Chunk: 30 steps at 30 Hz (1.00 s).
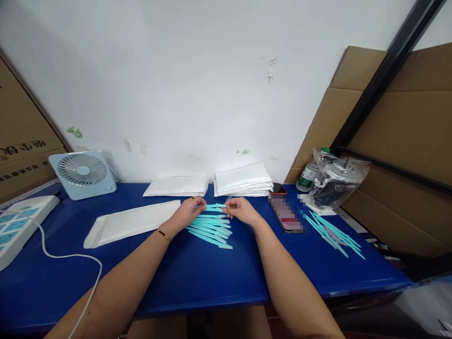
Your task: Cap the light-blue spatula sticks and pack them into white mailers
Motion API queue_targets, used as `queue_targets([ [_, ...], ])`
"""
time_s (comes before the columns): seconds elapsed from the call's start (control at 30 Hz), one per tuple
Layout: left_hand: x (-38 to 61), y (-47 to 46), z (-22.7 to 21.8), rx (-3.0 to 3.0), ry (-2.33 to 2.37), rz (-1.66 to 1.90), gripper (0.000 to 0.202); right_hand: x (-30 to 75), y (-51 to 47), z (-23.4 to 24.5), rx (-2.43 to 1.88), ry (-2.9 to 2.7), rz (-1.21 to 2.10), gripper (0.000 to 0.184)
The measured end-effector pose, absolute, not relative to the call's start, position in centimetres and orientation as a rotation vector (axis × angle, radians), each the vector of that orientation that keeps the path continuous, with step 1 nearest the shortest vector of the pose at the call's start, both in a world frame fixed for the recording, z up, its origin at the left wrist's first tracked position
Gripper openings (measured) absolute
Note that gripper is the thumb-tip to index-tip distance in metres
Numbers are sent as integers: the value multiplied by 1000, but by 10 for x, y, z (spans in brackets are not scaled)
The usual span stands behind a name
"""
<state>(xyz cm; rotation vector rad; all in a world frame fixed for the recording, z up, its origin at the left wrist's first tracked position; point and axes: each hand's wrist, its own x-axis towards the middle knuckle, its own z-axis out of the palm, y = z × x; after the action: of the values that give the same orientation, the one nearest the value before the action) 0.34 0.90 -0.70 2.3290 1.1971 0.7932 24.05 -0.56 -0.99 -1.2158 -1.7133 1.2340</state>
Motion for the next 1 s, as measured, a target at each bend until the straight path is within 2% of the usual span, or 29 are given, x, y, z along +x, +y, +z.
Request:
queue_targets([
  [0.1, 4, 9, -7, 2301, 1229, 817, 15, 244, 0, -16, -1345, -1808, 1032, 25],
  [0.17, 3, 10, -8, 2258, 1276, 827, 15, 248, 8, -21, -1453, -1878, 685, 23],
  [0.23, 3, 10, -10, 2223, 1302, 826, 15, 249, 15, -26, -1495, -1975, 377, 29],
  [0.33, 1, 11, -11, 2185, 1307, 827, 17, 249, 22, -31, -1542, -2089, 230, 29],
  [0.43, 1, 10, -12, 2168, 1298, 826, 17, 251, 22, -31, -1633, -2094, 209, 13],
  [0.5, 1, 10, -12, 2174, 1297, 822, 16, 253, 20, -30, -1674, -2090, 219, 9],
  [0.73, 1, 10, -12, 2205, 1288, 797, 16, 261, 11, -25, -1635, -1973, 558, 11],
  [1.0, 1, 11, -11, 2222, 1291, 790, 15, 254, -3, -5, -1259, -1742, 885, 29],
])
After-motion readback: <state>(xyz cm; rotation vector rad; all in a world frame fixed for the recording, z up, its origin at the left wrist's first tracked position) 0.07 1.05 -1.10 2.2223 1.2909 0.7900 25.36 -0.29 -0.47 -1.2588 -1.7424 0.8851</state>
